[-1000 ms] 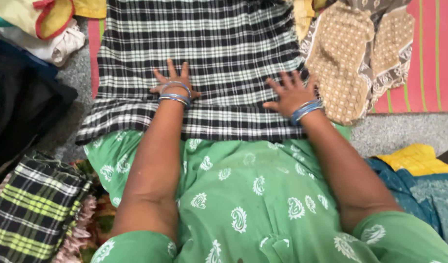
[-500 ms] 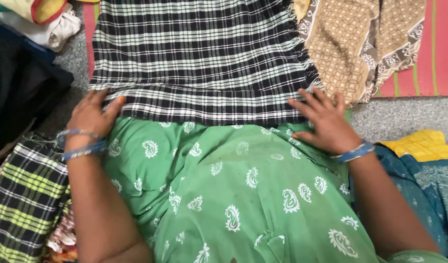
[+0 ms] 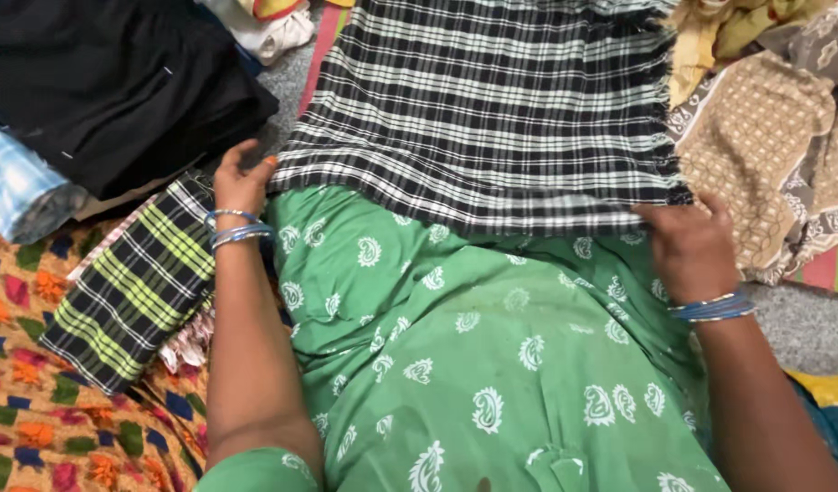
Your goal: The person folds a black and white checkered cloth and a yellow garment by hand while sitting on a mat on the floor, placing the folded items into a pile.
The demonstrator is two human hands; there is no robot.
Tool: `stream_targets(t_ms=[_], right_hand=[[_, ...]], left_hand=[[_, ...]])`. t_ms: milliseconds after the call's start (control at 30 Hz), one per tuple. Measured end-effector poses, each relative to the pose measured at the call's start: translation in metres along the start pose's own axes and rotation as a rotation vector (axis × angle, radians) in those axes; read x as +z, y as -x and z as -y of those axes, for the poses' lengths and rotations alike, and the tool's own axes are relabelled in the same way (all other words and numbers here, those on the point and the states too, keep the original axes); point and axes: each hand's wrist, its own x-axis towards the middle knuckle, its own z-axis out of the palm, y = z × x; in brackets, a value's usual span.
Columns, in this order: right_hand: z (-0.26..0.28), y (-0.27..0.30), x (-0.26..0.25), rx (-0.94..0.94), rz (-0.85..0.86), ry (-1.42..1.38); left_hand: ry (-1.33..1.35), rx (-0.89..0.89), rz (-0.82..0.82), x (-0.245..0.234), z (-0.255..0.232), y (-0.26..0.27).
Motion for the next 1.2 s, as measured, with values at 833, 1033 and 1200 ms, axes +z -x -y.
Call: stream_targets(t_ms=[833,1033,1200], right_hand=[[-0.048,-0.055,-0.061,0.130,-0.375,-0.352],[-0.083,-0.148,-0.029,0.128,-0.382,-0.334],[-0.127,-0.211,0.011,0.183,-0.363,-0.370]], left_hand=[[1.007,-0.178,0.111,-0.014,-0.134,-0.025],[0.836,-0.150,0.062,0.062,-0.128,-0.112],[0.716,0.103,-0.193,0.143,-0.101,-0.194]])
